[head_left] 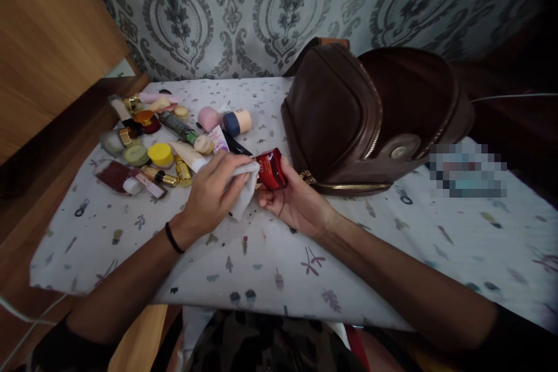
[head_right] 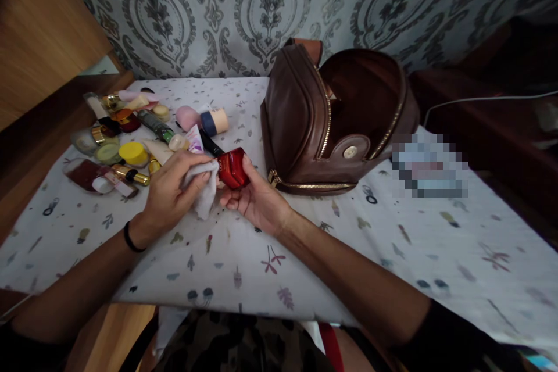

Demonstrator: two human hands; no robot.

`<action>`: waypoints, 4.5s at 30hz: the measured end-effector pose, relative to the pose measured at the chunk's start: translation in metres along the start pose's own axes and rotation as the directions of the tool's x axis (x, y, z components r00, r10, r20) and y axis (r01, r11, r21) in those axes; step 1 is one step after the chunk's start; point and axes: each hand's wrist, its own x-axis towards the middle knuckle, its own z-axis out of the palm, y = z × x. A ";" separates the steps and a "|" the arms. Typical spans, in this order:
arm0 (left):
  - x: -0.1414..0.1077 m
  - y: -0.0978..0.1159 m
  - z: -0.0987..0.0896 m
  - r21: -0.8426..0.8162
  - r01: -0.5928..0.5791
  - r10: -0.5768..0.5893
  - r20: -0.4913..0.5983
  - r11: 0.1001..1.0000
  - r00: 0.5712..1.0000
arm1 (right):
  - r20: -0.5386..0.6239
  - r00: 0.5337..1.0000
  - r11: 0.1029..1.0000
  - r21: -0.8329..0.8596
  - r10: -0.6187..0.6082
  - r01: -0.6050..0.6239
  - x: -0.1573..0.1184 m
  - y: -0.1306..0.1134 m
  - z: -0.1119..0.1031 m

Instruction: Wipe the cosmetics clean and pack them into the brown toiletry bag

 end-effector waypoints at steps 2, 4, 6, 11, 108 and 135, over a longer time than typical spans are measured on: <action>0.001 -0.003 0.000 0.005 0.048 -0.048 -0.011 0.999 0.999 | -0.041 0.999 1.000 0.008 -0.027 0.027 -0.001 0.001 0.001; 0.002 -0.005 -0.001 0.012 0.071 -0.071 -0.014 0.997 0.997 | -0.070 0.996 0.999 0.008 -0.046 0.046 -0.001 0.001 0.002; 0.002 -0.006 -0.001 0.023 0.077 -0.076 -0.015 0.997 0.997 | -0.070 0.996 0.999 0.001 -0.054 0.055 -0.001 0.002 0.002; 0.002 -0.007 0.000 0.043 0.093 -0.092 -0.026 0.995 0.995 | -0.027 0.998 0.999 0.010 -0.051 0.052 -0.001 0.001 -0.001; 0.003 -0.010 0.003 -0.399 0.382 -0.410 0.017 0.833 0.912 | 0.277 0.959 0.890 -0.422 -0.055 0.173 -0.015 0.009 0.002; 0.006 0.004 -0.003 -0.262 0.346 -0.301 0.200 0.901 0.933 | 0.277 0.892 0.606 -0.658 -0.357 0.447 -0.009 0.022 -0.003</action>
